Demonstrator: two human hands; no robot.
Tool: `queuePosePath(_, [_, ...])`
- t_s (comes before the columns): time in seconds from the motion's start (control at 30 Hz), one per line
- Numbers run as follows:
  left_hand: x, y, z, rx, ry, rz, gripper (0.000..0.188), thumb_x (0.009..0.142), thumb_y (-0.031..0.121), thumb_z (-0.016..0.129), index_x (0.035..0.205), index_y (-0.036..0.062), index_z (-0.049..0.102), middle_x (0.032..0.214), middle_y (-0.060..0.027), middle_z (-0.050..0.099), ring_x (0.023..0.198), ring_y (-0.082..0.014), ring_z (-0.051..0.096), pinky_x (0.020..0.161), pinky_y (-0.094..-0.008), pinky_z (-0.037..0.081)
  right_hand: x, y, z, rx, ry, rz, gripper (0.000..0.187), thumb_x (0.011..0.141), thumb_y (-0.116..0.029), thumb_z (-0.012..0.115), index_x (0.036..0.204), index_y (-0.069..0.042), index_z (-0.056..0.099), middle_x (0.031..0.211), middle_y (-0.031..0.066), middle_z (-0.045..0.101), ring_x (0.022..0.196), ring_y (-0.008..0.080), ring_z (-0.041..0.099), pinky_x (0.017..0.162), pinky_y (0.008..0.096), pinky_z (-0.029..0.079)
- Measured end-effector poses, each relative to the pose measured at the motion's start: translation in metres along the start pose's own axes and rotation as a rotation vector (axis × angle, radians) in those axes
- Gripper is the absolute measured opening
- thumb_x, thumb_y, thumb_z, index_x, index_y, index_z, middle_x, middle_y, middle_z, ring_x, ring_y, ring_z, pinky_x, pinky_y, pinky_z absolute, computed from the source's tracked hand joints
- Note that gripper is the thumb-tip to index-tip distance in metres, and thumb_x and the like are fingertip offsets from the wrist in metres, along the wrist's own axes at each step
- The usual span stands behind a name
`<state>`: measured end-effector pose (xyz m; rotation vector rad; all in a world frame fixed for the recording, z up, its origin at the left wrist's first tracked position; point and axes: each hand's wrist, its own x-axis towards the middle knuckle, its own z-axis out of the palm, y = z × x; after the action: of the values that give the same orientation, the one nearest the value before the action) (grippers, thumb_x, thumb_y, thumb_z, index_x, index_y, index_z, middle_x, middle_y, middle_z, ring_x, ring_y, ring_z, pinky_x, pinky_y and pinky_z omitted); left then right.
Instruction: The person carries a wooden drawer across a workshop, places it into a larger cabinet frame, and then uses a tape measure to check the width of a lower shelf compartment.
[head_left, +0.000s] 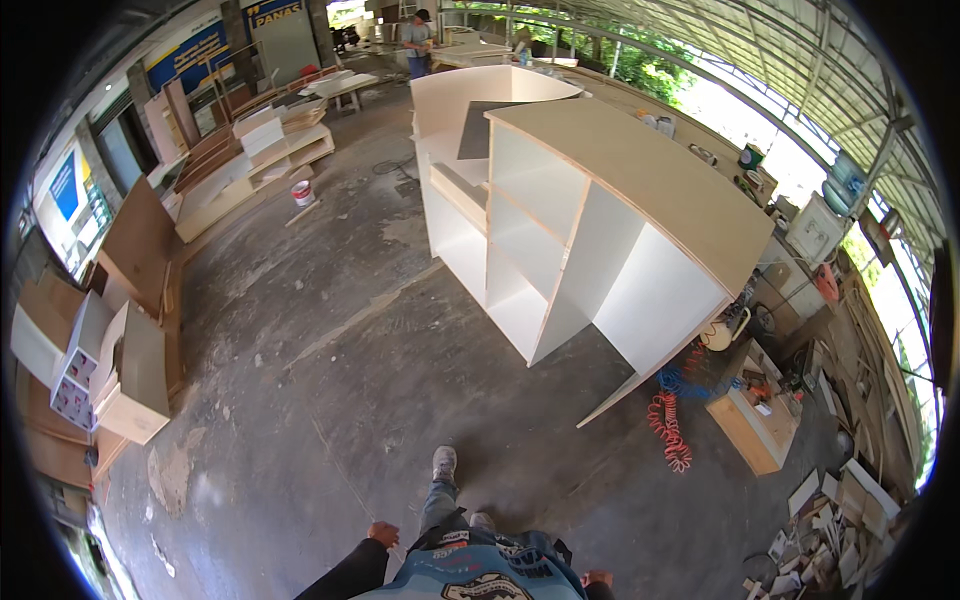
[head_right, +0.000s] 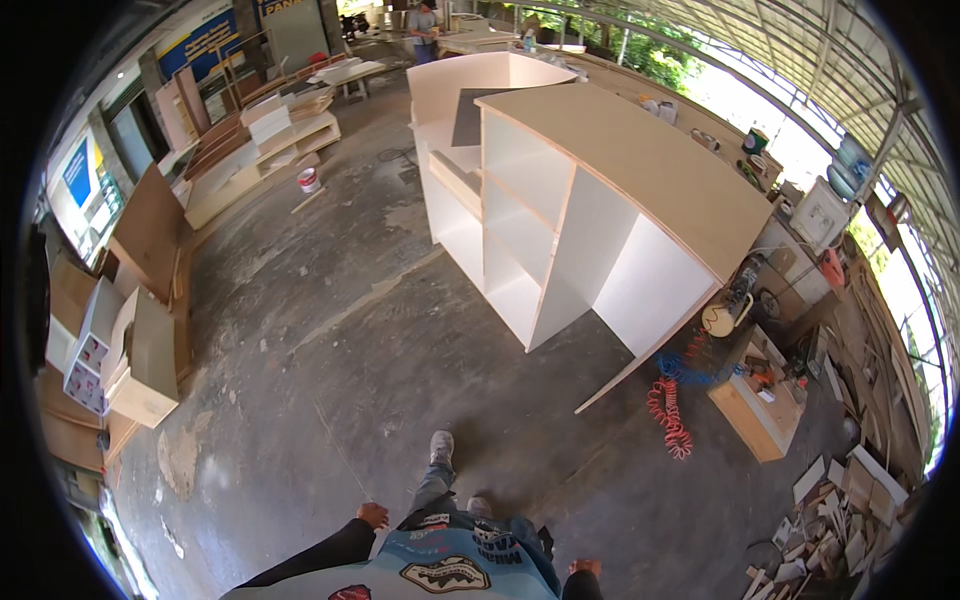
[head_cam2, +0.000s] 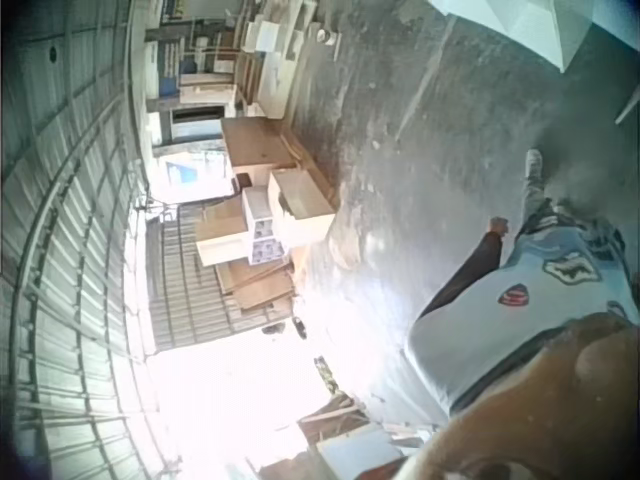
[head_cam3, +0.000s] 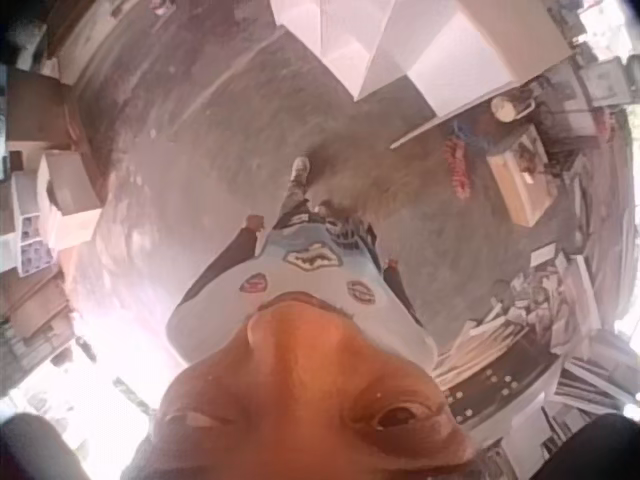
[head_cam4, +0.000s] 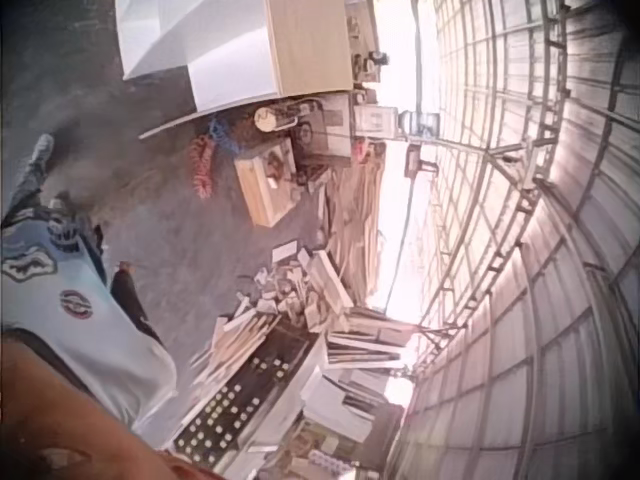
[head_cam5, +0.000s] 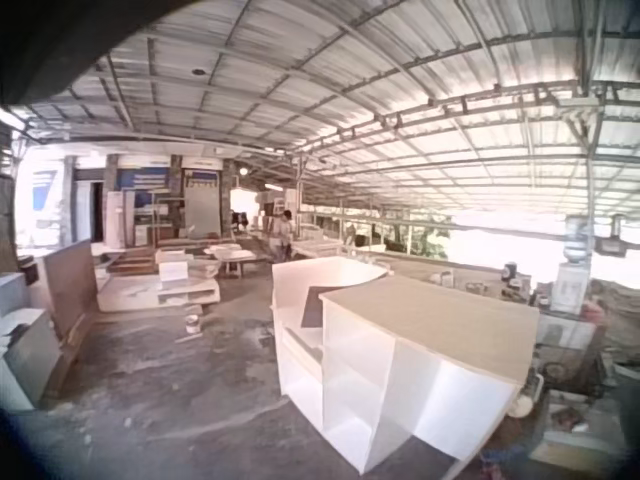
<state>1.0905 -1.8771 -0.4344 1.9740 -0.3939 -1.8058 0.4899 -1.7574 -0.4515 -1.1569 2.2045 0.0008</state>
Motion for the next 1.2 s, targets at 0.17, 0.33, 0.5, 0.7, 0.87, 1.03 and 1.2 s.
queuePosePath(0.17, [0.020, 0.098, 0.025, 0.246, 0.035, 0.160, 0.017, 0.077, 0.015, 0.062, 0.081, -0.0018, 0.060, 0.064, -0.0128, 0.061, 0.050, -0.0215, 0.059, 0.043, -0.0333, 0.047, -0.056, -0.032, 0.025, 0.185, 0.040, 0.250, 0.017, 0.075, -0.022, 0.061, 0.070, -0.007, 0.066, 0.063, 0.0080, 0.062, 0.057, 0.0212, 0.062, 0.050, 0.0323, 0.048])
queuePosePath(0.33, [0.098, 0.170, 0.004, 0.316, -0.281, -0.098, 0.013, 0.080, 0.015, 0.057, 0.079, 0.0022, 0.059, 0.062, -0.0100, 0.058, 0.049, -0.0196, 0.058, 0.041, -0.0315, 0.045, -0.059, -0.123, 0.039, 0.333, 0.156, 0.193, 0.018, 0.075, -0.024, 0.061, 0.071, -0.007, 0.066, 0.064, 0.0091, 0.063, 0.057, 0.0218, 0.062, 0.052, 0.0328, 0.049])
queuePosePath(0.5, [0.169, 0.246, 0.006, 0.330, -0.231, 0.062, 0.013, 0.080, 0.012, 0.054, 0.071, 0.0035, 0.056, 0.060, -0.0083, 0.055, 0.048, -0.0188, 0.055, 0.039, -0.0323, 0.043, -0.052, -0.196, 0.035, 0.403, 0.239, 0.145, 0.019, 0.074, -0.026, 0.061, 0.073, -0.008, 0.067, 0.064, 0.0101, 0.063, 0.058, 0.0224, 0.063, 0.054, 0.0333, 0.049])
queuePosePath(0.7, [0.200, 0.335, 0.026, 0.513, -0.312, 0.247, 0.012, 0.079, 0.015, 0.059, 0.073, 0.0051, 0.057, 0.059, -0.0071, 0.054, 0.047, -0.0176, 0.053, 0.039, -0.0302, 0.043, -0.060, -0.238, 0.027, 0.397, 0.261, 0.141, 0.021, 0.074, -0.029, 0.062, 0.075, -0.008, 0.067, 0.065, 0.0114, 0.064, 0.059, 0.0231, 0.064, 0.056, 0.0340, 0.050])
queuePosePath(0.87, [0.174, 0.383, 0.103, 0.758, -0.367, 0.340, 0.017, 0.078, 0.014, 0.060, 0.067, 0.0030, 0.057, 0.058, -0.0056, 0.054, 0.049, -0.0165, 0.054, 0.045, -0.0319, 0.046, -0.085, -0.246, 0.041, 0.358, 0.301, 0.189, 0.023, 0.074, -0.031, 0.062, 0.076, -0.009, 0.068, 0.066, 0.0124, 0.064, 0.060, 0.0237, 0.064, 0.058, 0.0345, 0.051])
queuePosePath(1.03, [0.183, 0.366, 0.139, 0.562, -0.547, 0.250, 0.014, 0.079, 0.013, 0.060, 0.069, 0.0038, 0.059, 0.058, -0.0033, 0.054, 0.051, -0.0153, 0.054, 0.045, -0.0299, 0.046, -0.074, -0.252, 0.082, 0.486, 0.430, 0.251, 0.034, 0.076, -0.041, 0.061, 0.079, -0.008, 0.069, 0.070, 0.0160, 0.065, 0.070, 0.0314, 0.065, 0.062, 0.0420, 0.049])
queuePosePath(1.2, [0.157, 0.329, 0.161, 0.877, -0.528, 0.455, 0.014, 0.077, 0.017, 0.060, 0.072, 0.0041, 0.063, 0.060, -0.0066, 0.060, 0.053, -0.0171, 0.059, 0.050, -0.0316, 0.048, -0.060, -0.252, 0.082, 0.448, 0.335, 0.316, 0.035, 0.076, -0.042, 0.061, 0.080, -0.009, 0.069, 0.070, 0.0159, 0.065, 0.071, 0.0316, 0.065, 0.062, 0.0417, 0.048])
